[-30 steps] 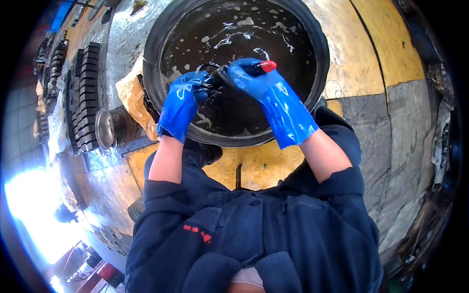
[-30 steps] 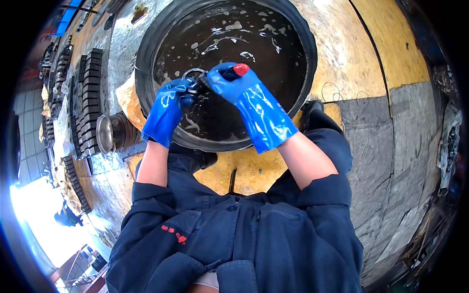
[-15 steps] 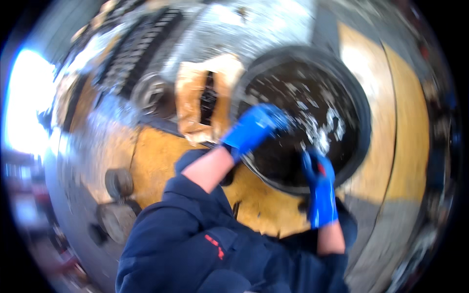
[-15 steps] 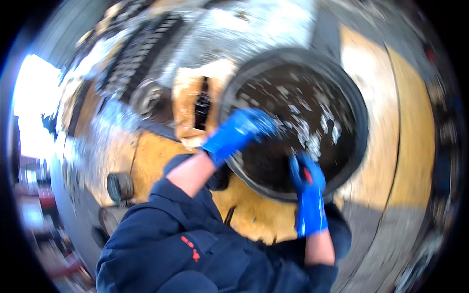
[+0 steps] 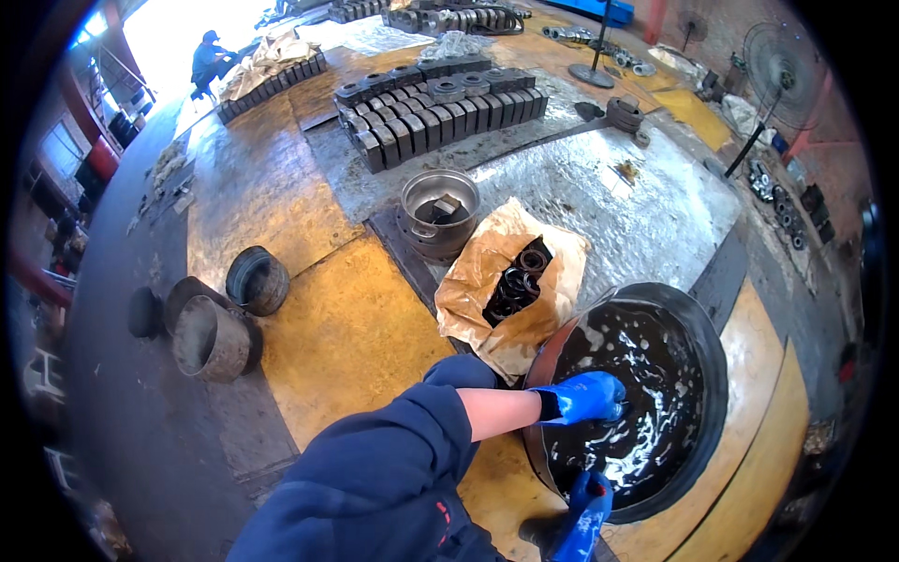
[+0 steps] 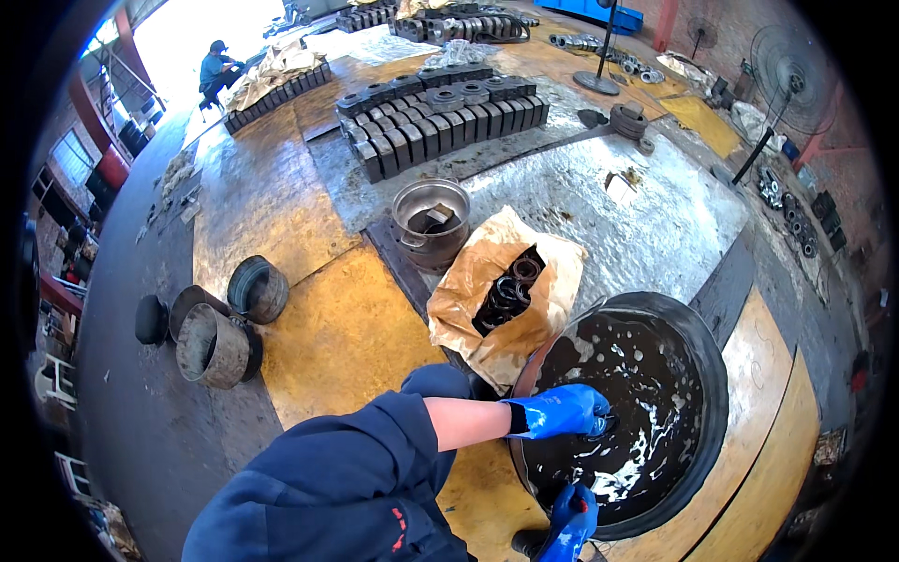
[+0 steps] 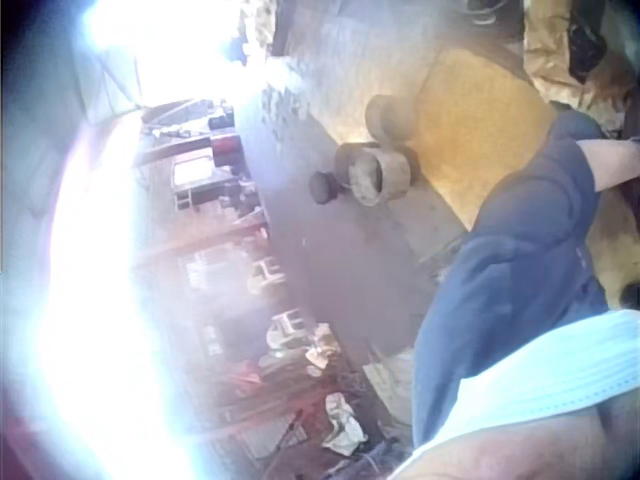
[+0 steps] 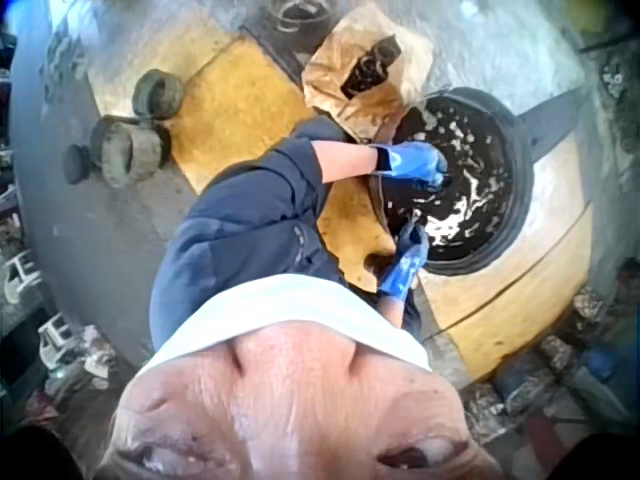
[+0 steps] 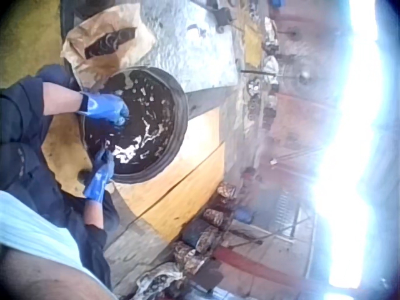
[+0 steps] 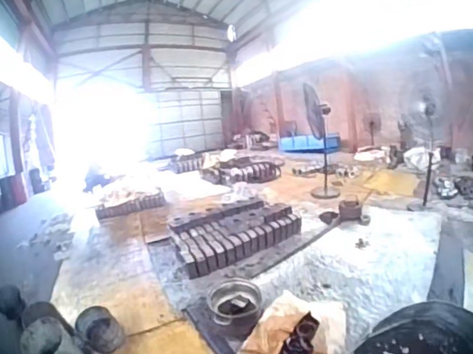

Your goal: The person cleans various small metal components by dipping them into a bucket of dark liquid and scrubbing them with a brush while wearing blue gloves.

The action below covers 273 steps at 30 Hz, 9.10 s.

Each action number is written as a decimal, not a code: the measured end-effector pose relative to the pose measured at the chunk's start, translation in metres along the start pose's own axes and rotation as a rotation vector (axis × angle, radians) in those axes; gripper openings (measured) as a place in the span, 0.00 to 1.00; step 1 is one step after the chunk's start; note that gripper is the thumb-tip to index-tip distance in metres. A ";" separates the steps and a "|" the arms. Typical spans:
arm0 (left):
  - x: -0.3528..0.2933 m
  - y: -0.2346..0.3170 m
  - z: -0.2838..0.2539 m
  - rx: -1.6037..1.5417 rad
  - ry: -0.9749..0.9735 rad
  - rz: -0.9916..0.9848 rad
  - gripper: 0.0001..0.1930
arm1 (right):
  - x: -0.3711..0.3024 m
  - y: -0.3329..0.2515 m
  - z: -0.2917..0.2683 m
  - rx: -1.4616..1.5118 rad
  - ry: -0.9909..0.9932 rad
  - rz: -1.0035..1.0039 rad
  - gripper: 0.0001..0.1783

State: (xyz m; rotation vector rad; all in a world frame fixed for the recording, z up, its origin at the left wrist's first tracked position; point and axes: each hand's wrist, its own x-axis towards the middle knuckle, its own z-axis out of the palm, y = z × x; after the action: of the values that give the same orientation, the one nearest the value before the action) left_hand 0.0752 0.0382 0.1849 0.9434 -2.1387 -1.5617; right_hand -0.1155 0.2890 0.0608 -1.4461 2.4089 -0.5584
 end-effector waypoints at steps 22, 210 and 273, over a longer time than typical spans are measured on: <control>-0.001 -0.005 0.016 0.115 -0.083 0.112 0.15 | -0.005 -0.021 -0.009 0.049 0.066 0.083 0.11; 0.036 0.002 0.014 -0.176 -0.202 -0.373 0.18 | 0.098 -0.017 -0.088 0.828 0.076 0.253 0.20; 0.071 -0.081 0.023 -0.392 -0.318 -0.286 0.18 | 0.106 -0.059 -0.043 0.422 0.276 -0.424 0.11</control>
State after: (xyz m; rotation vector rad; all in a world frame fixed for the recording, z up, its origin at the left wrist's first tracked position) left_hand 0.0353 -0.0079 0.0935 0.9439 -1.8290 -2.3022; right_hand -0.1367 0.1781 0.1225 -1.7688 1.9802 -1.3506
